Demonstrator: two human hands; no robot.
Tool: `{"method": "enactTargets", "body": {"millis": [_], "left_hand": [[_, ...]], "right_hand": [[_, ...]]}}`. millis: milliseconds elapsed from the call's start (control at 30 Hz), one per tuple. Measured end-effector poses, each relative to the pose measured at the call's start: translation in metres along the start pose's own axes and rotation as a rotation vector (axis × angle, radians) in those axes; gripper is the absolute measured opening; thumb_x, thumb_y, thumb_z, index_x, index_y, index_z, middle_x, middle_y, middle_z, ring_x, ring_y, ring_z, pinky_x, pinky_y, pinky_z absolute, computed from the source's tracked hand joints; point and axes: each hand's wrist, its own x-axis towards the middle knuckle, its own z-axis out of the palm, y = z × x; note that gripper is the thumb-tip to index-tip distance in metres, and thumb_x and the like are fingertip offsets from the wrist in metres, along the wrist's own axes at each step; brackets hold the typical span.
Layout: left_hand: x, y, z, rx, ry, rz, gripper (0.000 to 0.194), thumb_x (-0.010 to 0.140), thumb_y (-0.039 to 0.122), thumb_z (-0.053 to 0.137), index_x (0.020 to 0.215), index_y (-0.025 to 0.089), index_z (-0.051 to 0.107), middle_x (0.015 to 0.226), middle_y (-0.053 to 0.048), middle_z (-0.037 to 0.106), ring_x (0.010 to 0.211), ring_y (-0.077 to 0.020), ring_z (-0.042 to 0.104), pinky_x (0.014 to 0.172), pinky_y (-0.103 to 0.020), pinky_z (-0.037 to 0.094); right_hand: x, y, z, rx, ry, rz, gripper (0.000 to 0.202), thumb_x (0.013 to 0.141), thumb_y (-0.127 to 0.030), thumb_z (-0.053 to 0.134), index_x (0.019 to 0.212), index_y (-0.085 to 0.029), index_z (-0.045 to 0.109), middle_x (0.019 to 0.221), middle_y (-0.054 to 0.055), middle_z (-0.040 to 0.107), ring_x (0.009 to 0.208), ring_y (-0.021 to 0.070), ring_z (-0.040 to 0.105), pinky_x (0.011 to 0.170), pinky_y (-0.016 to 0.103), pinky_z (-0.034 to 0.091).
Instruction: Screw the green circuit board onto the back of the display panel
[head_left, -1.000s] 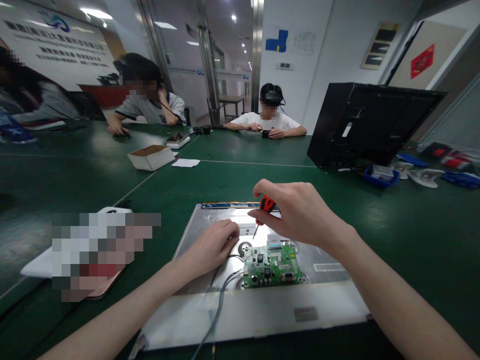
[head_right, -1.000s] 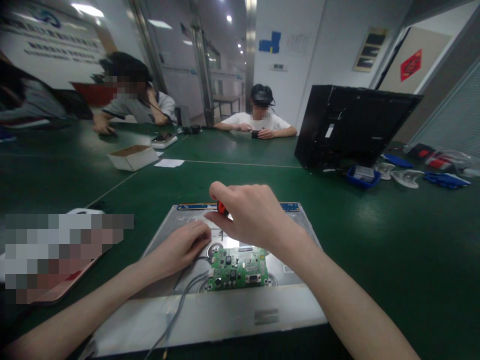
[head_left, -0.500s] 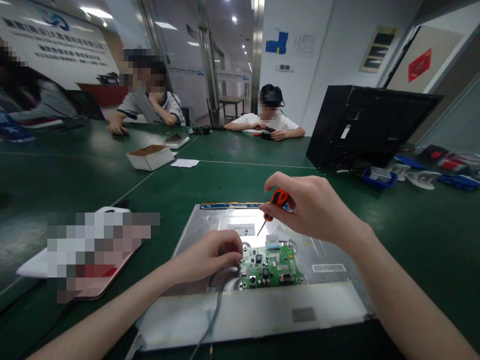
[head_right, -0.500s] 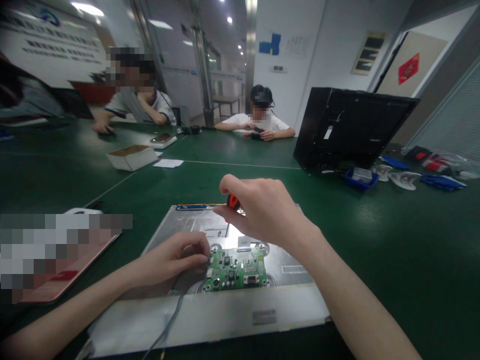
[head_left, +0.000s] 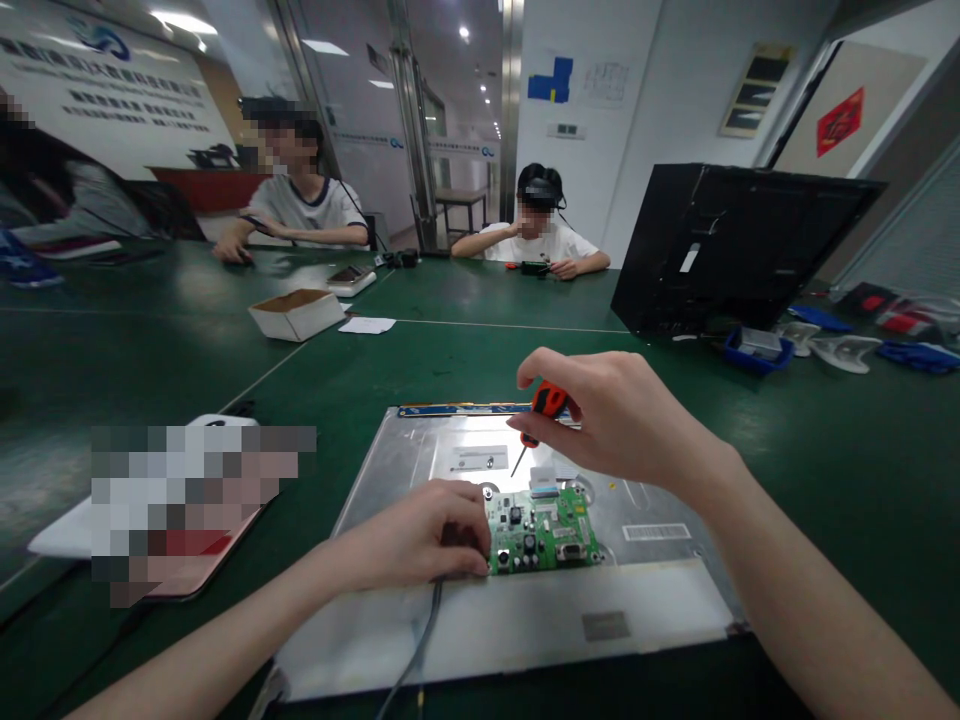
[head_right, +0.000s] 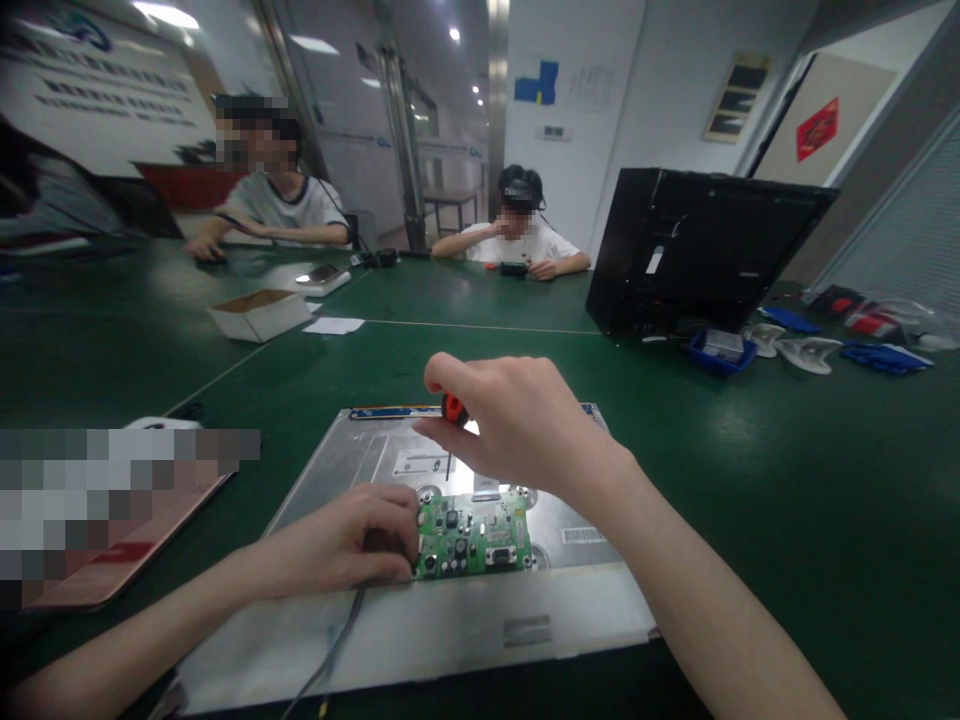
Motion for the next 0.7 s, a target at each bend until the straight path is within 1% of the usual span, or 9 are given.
{"method": "enactTargets", "body": {"millis": [133,300,400,533,700], "left_hand": [[-0.0004,-0.0051,0.004,0.015,-0.014,0.025,0.005,0.085,0.026,0.074,0.082,0.022,0.074,0.088,0.0,0.064,0.082,-0.0165,0.059,0.069,-0.026,0.045],[0.0005,-0.0089,0.0084,0.064,0.014,0.067,0.003,0.081,0.023,0.078,0.081,0.022,0.075,0.085,0.0,0.064,0.083,-0.0158,0.059,0.076,-0.027,0.043],[0.0009,-0.0088,0.0084,0.067,0.008,0.057,0.004,0.08,0.022,0.079,0.082,0.023,0.076,0.084,0.001,0.064,0.082,-0.0157,0.059,0.076,-0.027,0.043],[0.0009,-0.0061,0.0052,0.061,-0.023,0.027,0.008,0.08,0.024,0.08,0.087,0.023,0.077,0.09,0.0,0.066,0.084,-0.0162,0.059,0.076,-0.027,0.043],[0.0007,-0.0004,0.0001,0.064,-0.042,-0.002,0.011,0.077,0.022,0.081,0.087,0.02,0.077,0.089,-0.002,0.066,0.08,-0.0166,0.059,0.073,-0.027,0.044]], "right_hand": [[0.0,-0.0008,0.0024,0.0,0.001,-0.018,0.024,0.093,-0.043,0.059,0.101,-0.02,0.055,0.071,-0.002,0.063,0.058,0.0122,0.054,0.053,0.023,0.029],[0.0013,-0.0038,0.005,0.04,-0.043,-0.045,0.024,0.093,-0.041,0.06,0.103,-0.02,0.055,0.075,-0.001,0.065,0.061,0.0125,0.057,0.053,0.023,0.029],[0.0019,-0.0053,0.0055,0.074,-0.071,-0.059,0.023,0.093,-0.04,0.06,0.103,-0.019,0.055,0.078,-0.001,0.067,0.064,0.0126,0.059,0.054,0.023,0.032],[0.0018,-0.0046,0.0051,0.091,-0.082,-0.066,0.023,0.093,-0.039,0.06,0.104,-0.019,0.056,0.077,-0.001,0.066,0.063,0.0121,0.058,0.055,0.023,0.033],[0.0017,-0.0038,0.0045,0.092,-0.1,-0.059,0.023,0.093,-0.039,0.06,0.104,-0.019,0.056,0.078,-0.001,0.067,0.063,0.0123,0.058,0.055,0.023,0.032]]}}
